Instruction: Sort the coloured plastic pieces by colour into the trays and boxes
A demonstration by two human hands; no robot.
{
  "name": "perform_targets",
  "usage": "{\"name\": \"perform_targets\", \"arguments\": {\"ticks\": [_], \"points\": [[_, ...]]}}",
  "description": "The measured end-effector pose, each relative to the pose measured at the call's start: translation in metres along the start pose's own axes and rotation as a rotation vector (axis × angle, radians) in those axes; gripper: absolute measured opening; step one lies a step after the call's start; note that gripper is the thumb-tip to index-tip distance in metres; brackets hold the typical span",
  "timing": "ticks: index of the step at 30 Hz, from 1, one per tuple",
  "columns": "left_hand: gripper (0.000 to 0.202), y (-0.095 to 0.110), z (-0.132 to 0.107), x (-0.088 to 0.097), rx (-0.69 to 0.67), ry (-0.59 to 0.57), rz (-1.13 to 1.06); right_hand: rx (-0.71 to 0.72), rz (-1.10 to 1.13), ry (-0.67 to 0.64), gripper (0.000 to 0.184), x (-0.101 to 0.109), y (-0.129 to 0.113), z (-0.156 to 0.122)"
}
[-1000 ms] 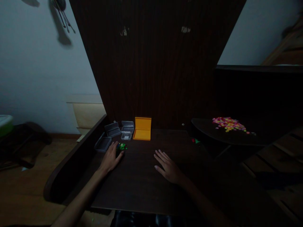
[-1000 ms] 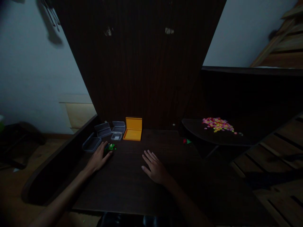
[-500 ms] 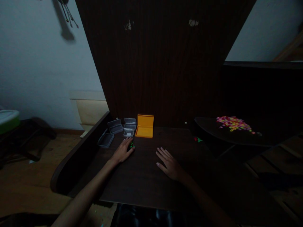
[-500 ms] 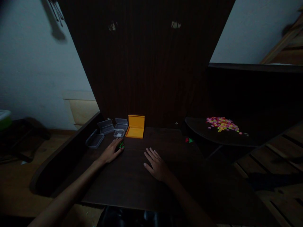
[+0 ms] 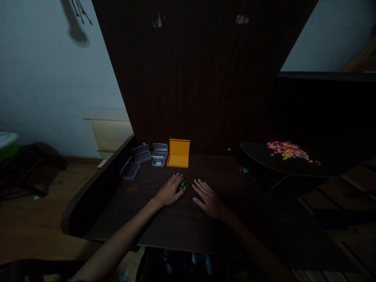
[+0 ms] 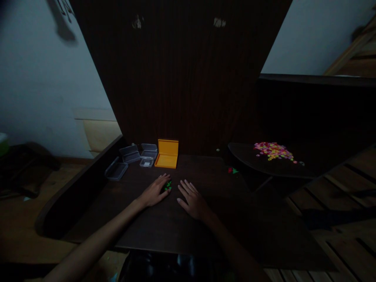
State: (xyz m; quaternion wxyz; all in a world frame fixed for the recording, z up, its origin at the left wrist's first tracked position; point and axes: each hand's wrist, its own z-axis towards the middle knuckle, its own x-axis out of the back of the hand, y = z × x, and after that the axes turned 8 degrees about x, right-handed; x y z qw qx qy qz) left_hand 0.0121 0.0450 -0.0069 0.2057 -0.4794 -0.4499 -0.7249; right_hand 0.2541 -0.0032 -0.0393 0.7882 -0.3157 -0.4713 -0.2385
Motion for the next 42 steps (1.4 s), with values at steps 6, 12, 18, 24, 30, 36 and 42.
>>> {"name": "perform_targets", "arguments": {"ticks": [6, 12, 18, 24, 30, 36, 42], "points": [[0.046, 0.017, -0.009, -0.009, -0.035, -0.04, -0.056, 0.01, 0.004, 0.005, 0.054, 0.0, 0.001, 0.0], [0.045, 0.032, -0.019, -0.016, -0.103, -0.032, -0.123, 0.038, -0.007, 0.041, 0.051, -0.002, 0.0, -0.001], [0.051, 0.033, -0.02, -0.014, -0.072, -0.046, -0.216, 0.025, 0.027, 0.066, 0.045, -0.005, -0.001, -0.005], [0.07, 0.03, -0.018, -0.009, -0.04, -0.092, -0.377, -0.004, 0.156, 0.09, 0.045, -0.006, 0.003, -0.005], [0.046, 0.025, -0.006, -0.006, 0.083, 0.009, -0.669, -0.09, 0.334, 0.157, 0.039, -0.002, 0.014, -0.001], [0.04, -0.001, 0.013, 0.001, 0.089, 0.302, -0.536, -0.144, 0.388, 0.17, 0.032, 0.008, 0.015, 0.005], [0.025, -0.02, 0.031, 0.016, 0.005, 0.366, -0.276, -0.099, 0.226, 0.199, 0.025, 0.008, 0.024, 0.018]]}}
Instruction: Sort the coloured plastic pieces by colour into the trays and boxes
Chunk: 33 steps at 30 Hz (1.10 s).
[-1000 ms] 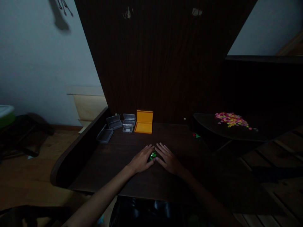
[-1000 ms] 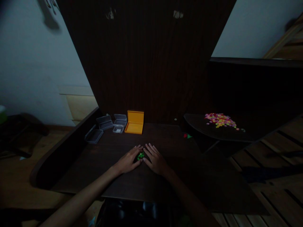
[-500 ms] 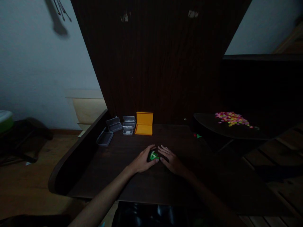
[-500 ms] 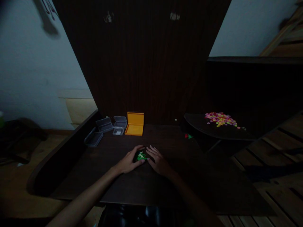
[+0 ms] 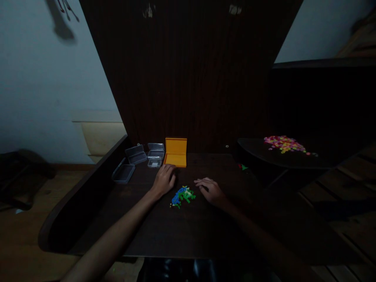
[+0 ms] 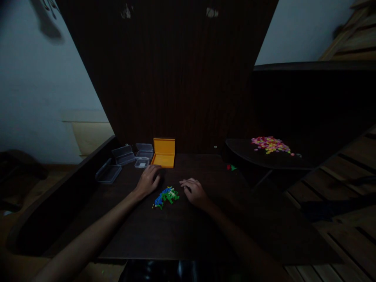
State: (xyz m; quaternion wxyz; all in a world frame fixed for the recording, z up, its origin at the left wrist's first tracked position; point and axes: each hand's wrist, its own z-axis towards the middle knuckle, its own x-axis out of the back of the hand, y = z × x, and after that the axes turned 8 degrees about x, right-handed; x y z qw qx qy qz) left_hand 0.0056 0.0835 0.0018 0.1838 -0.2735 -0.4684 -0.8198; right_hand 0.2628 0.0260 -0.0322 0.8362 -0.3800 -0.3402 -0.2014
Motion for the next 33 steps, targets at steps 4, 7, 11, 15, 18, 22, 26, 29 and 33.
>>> {"name": "perform_targets", "arguments": {"ticks": [4, 7, 11, 15, 18, 22, 26, 29, 33], "points": [[0.037, -0.007, 0.011, -0.002, -0.076, 0.047, 0.231, 0.067, -0.133, 0.008, 0.024, -0.005, 0.01, 0.02], [0.04, -0.014, 0.015, 0.0, -0.143, 0.078, 0.489, 0.057, -0.189, 0.027, 0.03, -0.007, 0.013, 0.037], [0.036, -0.022, 0.013, 0.006, -0.13, 0.099, 0.575, 0.003, -0.267, 0.027, 0.033, -0.011, 0.013, 0.059], [0.033, -0.023, 0.009, 0.01, -0.096, 0.137, 0.526, -0.012, -0.339, -0.025, 0.037, -0.018, 0.015, 0.08], [0.031, -0.024, 0.008, 0.011, -0.082, 0.16, 0.509, -0.018, -0.377, -0.07, 0.035, -0.023, 0.019, 0.092], [0.028, -0.028, 0.009, 0.009, -0.077, 0.155, 0.499, 0.006, -0.364, -0.094, 0.02, -0.026, 0.023, 0.098], [0.022, -0.037, 0.011, 0.007, -0.049, 0.154, 0.469, 0.032, -0.323, -0.065, 0.013, -0.024, 0.028, 0.094], [0.024, -0.042, 0.011, 0.007, -0.021, 0.16, 0.434, 0.057, -0.289, -0.06, 0.012, -0.022, 0.031, 0.09], [0.033, -0.043, 0.011, 0.009, -0.014, 0.114, 0.385, 0.085, -0.248, -0.055, 0.014, -0.017, 0.033, 0.082]]}}
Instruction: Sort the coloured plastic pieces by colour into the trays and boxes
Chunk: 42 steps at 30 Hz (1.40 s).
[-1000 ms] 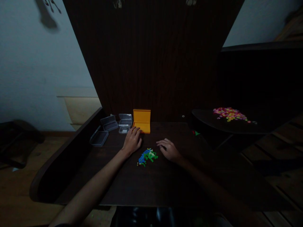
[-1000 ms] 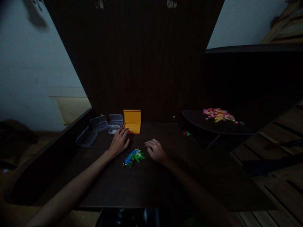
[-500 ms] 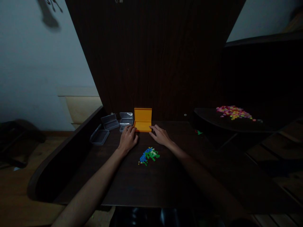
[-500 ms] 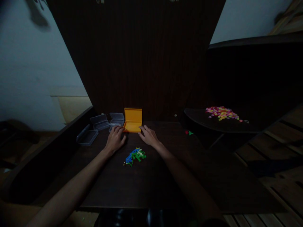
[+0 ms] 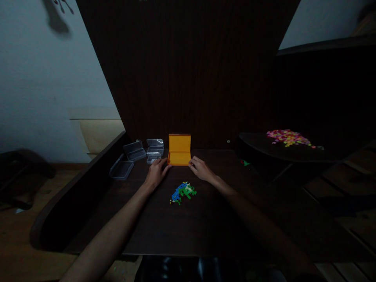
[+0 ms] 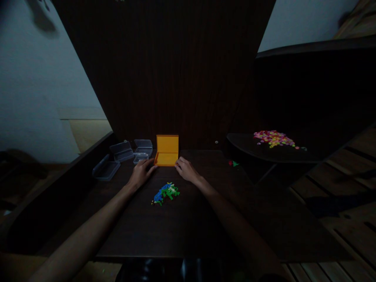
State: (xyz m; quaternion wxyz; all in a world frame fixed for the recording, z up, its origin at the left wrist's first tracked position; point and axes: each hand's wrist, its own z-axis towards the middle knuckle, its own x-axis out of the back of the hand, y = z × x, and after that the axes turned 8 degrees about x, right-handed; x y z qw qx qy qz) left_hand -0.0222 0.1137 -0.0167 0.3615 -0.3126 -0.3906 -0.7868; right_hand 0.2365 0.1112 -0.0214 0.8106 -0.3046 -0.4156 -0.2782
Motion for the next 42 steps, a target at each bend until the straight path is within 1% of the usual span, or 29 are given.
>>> {"name": "perform_targets", "arguments": {"ticks": [3, 8, 14, 21, 27, 32, 37, 42], "points": [[0.036, 0.002, -0.001, 0.001, -0.025, -0.055, -0.036, 0.02, 0.031, 0.019, 0.015, 0.005, 0.0, -0.009], [0.029, 0.007, -0.004, 0.001, -0.062, -0.113, -0.101, 0.049, 0.084, 0.027, 0.019, 0.013, -0.003, -0.026], [0.029, 0.014, -0.011, 0.002, -0.076, -0.137, -0.138, 0.043, 0.1, 0.036, 0.024, 0.017, -0.011, -0.04], [0.029, 0.021, -0.02, 0.006, -0.086, -0.13, -0.162, 0.035, 0.14, 0.075, 0.032, 0.02, -0.016, -0.05], [0.028, 0.027, -0.024, 0.008, -0.11, -0.137, -0.175, 0.032, 0.134, 0.075, 0.032, 0.026, -0.022, -0.056], [0.027, 0.025, -0.027, 0.012, -0.104, -0.147, -0.165, 0.033, 0.133, 0.052, 0.031, 0.021, -0.025, -0.058], [0.025, 0.022, -0.031, 0.015, -0.114, -0.174, -0.156, 0.017, 0.126, 0.066, 0.024, 0.017, -0.025, -0.059], [0.025, 0.027, -0.031, 0.015, -0.105, -0.171, -0.149, -0.001, 0.141, 0.077, 0.019, 0.018, -0.026, -0.06]]}}
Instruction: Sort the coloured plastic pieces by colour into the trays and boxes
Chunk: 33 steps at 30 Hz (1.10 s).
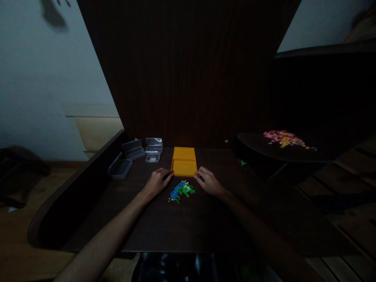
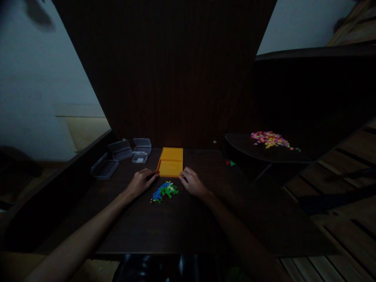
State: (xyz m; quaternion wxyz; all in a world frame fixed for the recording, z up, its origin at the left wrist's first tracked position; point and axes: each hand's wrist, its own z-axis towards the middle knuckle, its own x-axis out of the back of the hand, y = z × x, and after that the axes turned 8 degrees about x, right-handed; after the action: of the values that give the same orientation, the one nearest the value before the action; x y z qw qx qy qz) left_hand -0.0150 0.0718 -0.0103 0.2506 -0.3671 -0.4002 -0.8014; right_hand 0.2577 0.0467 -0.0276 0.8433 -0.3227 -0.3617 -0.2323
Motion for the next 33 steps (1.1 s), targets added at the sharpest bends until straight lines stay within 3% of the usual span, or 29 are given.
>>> {"name": "perform_targets", "arguments": {"ticks": [7, 14, 21, 33], "points": [[0.027, -0.001, 0.003, 0.005, 0.068, 0.06, 0.05, 0.006, -0.024, 0.002, 0.016, 0.0, 0.0, -0.002], [0.03, -0.037, 0.015, 0.022, 0.284, 0.276, 0.194, -0.001, -0.028, 0.012, 0.022, 0.002, -0.004, -0.001], [0.026, -0.057, 0.017, 0.024, 0.34, 0.185, 0.217, 0.023, -0.07, 0.014, 0.017, 0.002, -0.004, -0.001], [0.02, -0.029, -0.001, 0.021, 0.281, 0.079, 0.172, 0.029, -0.083, -0.001, 0.016, 0.002, -0.004, 0.0]]}}
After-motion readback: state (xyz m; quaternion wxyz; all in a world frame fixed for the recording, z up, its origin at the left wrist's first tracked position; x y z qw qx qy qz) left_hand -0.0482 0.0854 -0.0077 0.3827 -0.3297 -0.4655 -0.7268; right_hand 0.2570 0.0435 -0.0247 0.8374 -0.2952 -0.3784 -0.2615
